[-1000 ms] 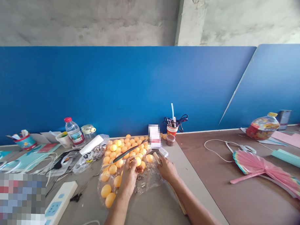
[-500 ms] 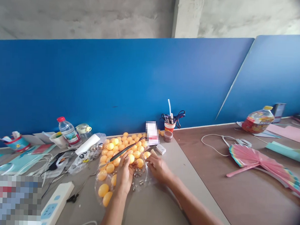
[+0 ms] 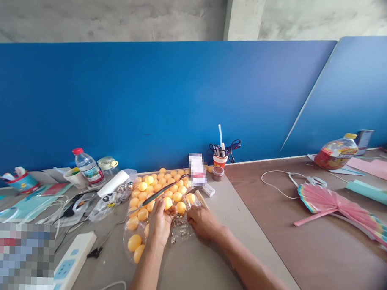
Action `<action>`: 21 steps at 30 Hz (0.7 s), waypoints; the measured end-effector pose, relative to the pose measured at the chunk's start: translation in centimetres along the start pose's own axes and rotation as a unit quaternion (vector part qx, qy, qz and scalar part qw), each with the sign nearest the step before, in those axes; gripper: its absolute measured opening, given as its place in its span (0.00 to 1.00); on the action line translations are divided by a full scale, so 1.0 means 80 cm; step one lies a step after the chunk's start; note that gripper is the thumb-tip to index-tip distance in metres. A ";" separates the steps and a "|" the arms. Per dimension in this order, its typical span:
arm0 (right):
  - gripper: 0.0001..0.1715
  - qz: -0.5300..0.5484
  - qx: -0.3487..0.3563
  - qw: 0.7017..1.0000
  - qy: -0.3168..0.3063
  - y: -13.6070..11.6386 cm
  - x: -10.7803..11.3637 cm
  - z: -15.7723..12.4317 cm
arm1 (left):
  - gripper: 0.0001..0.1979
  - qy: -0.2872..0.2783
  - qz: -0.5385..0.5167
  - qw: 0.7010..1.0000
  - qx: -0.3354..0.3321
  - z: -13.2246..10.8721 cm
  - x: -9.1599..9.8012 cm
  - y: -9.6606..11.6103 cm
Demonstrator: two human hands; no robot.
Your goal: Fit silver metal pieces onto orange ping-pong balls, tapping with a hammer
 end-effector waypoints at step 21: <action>0.09 0.050 0.034 0.998 -0.022 -0.020 -0.015 0.001 | 0.24 -0.010 0.063 0.997 0.031 0.001 0.001 -0.008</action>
Point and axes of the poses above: each hand's wrist, its own z-axis towards the middle knuckle, its own x-axis out of the back of the hand, y = z × x, the point moved 5 cm from there along z, towards the middle knuckle, and after that the axes turned 7 degrees about z, right-handed, at the moved point
